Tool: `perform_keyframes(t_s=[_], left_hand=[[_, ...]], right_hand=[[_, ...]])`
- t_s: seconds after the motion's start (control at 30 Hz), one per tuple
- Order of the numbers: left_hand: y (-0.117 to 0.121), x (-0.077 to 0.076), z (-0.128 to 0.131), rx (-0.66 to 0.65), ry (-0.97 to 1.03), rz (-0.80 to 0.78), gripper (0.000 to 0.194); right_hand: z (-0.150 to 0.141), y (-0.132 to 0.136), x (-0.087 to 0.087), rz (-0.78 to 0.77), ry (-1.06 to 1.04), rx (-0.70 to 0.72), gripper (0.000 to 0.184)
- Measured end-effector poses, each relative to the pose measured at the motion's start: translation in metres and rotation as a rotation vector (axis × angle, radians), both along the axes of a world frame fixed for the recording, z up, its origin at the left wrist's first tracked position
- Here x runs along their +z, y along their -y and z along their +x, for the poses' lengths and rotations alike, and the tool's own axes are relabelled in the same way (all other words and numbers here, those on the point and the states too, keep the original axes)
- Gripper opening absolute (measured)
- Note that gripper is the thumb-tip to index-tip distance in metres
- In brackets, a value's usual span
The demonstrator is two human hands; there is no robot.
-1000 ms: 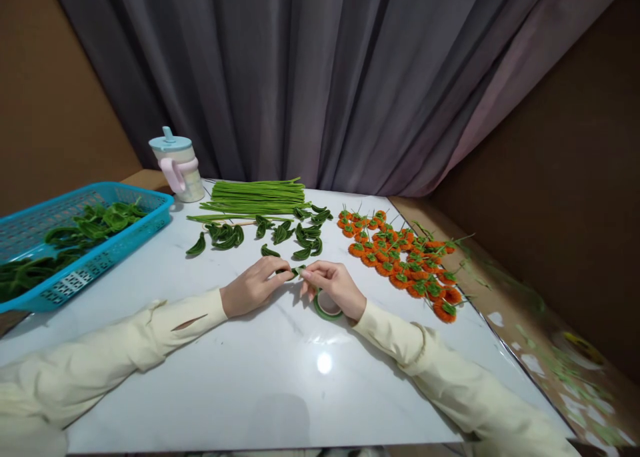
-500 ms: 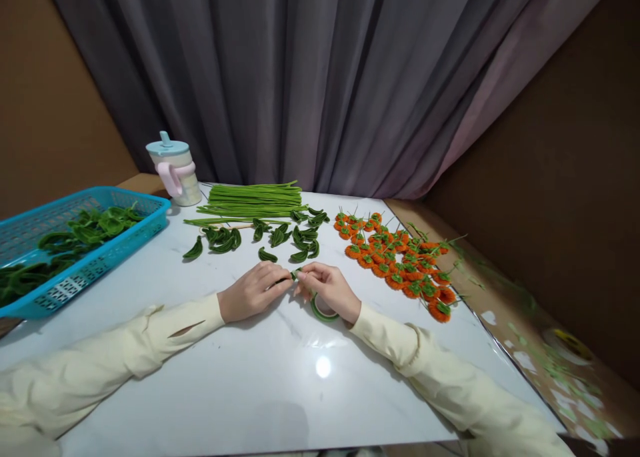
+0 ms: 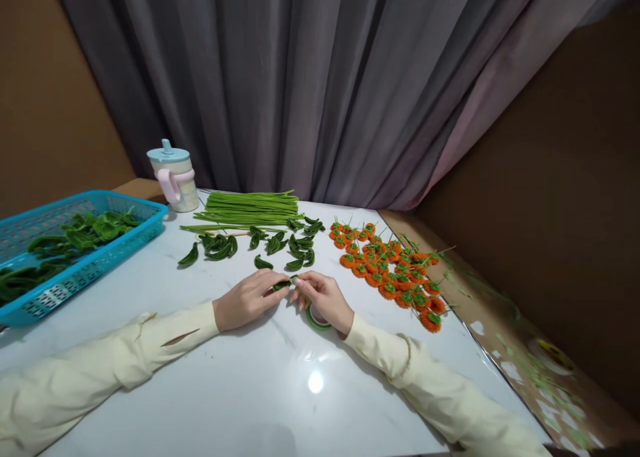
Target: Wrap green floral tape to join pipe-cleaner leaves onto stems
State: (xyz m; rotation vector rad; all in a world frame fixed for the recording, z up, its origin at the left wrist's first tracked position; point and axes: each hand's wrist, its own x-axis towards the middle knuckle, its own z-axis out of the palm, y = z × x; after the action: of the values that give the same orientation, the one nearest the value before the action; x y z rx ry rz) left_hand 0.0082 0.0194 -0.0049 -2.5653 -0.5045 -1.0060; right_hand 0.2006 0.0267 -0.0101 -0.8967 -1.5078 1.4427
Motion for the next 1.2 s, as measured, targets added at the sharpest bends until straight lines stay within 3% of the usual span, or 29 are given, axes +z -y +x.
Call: perform_keyframes(t_s=[0.3, 0.53, 0.63, 0.73, 0.8, 0.87, 0.97, 1.2], left_hand=[[0.001, -0.001, 0.001, -0.038, -0.015, -0.046, 0.03], [0.003, -0.005, 0.001, 0.031, 0.056, -0.175, 0.02], [0.002, -0.006, 0.002, 0.088, 0.209, -0.42, 0.015], [0.0, -0.003, 0.006, 0.133, 0.49, -0.94, 0.011], [-0.002, 0.001, 0.008, 0.065, 0.685, -1.279, 0.015], [-0.003, 0.006, 0.01, -0.025, 0.815, -1.486, 0.02], [-0.001, 0.011, 0.011, -0.092, 0.852, -1.599, 0.024], [0.006, 0.011, 0.014, -0.095, 0.771, -1.575, 0.019]], right_hand=[[0.0, -0.001, -0.005, 0.01, 0.029, 0.033, 0.032], [0.0, 0.0, 0.003, 0.012, -0.023, 0.108, 0.031], [0.0, 0.0, 0.004, -0.027, -0.066, 0.116, 0.032], [0.0, -0.001, 0.003, -0.052, -0.092, 0.13, 0.033], [0.002, -0.002, 0.002, -0.052, -0.103, 0.128, 0.033], [0.003, -0.002, 0.003, -0.049, -0.113, 0.125, 0.031], [0.004, -0.002, 0.004, -0.056, -0.124, 0.134, 0.032], [0.002, 0.0, 0.008, -0.045, -0.129, 0.125, 0.032]])
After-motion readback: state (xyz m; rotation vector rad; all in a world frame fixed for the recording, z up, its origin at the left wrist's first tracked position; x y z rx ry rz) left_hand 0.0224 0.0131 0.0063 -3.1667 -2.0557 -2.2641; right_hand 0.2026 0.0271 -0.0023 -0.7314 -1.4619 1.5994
